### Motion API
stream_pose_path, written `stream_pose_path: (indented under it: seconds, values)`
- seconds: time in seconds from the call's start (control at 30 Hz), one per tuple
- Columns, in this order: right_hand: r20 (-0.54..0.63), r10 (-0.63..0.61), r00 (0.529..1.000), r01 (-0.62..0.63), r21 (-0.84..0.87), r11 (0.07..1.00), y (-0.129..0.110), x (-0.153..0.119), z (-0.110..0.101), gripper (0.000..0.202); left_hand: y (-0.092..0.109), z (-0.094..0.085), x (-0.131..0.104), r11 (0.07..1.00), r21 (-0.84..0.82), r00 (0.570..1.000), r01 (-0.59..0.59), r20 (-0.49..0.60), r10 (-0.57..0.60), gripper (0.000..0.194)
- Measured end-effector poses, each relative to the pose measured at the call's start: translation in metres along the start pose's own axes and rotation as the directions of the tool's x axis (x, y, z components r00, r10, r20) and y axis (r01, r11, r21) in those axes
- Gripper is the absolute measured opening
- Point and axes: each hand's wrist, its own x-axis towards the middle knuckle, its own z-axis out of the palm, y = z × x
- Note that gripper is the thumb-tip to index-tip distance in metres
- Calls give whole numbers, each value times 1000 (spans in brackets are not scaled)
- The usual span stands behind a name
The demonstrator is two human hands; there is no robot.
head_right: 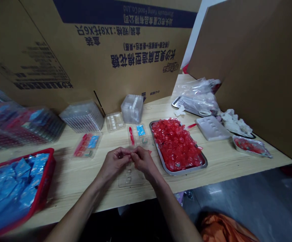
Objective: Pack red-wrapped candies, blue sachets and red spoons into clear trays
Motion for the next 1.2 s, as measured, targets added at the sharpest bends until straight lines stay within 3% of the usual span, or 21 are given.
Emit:
stream_pose_path:
  seconds: [0.1, 0.2, 0.3, 0.4, 0.5, 0.6, 0.73, 0.9, 0.97, 1.1, 1.2]
  values:
    - [-1, 125, 992, -120, 257, 959, -10, -2, -20, 45, 11, -12, -5, 945, -254, 975, 206, 129, -178, 17]
    - [-84, 104, 991, -74, 304, 950, -21, -5, -42, 47, 17, -26, -7, 906, -349, 969, 241, 134, -206, 23]
    - [-106, 78, 991, -62, 154, 986, -23, -10, -50, 41, 14, -37, -7, 969, -193, 988, 155, 50, -148, 34]
    - [-26, 65, 998, -68, -162, 984, -12, -18, -40, 26, 3, -42, -5, 998, 45, 999, 39, -27, -38, 25]
    - [74, -44, 996, 75, -483, 872, 1, -22, -22, 14, -7, -40, -4, 965, 243, 994, -95, -23, 104, 17]
    - [104, -91, 990, 137, -646, 751, 8, -22, -9, 14, -13, -34, -5, 896, 391, 976, -210, 26, 217, 13]
    - [69, -87, 994, 108, -760, 641, 14, -21, -3, 11, -18, -31, -5, 765, 546, 940, -340, 188, 284, 11]
    - [41, -100, 994, 92, -810, 579, 18, -21, -1, 10, -23, -35, -2, 699, 519, 866, -492, 372, 333, 20]
    - [31, -95, 995, 80, -817, 572, 19, -21, 0, 11, -23, -38, -2, 710, 505, 863, -490, 398, 312, 19]
    - [37, -88, 995, 82, -805, 588, 18, -22, 1, 10, -24, -42, -1, 763, 500, 896, -411, 374, 238, 15]
    - [25, -93, 995, 76, -798, 597, 18, -22, 1, 9, -26, -40, -1, 726, 513, 876, -457, 398, 271, 14]
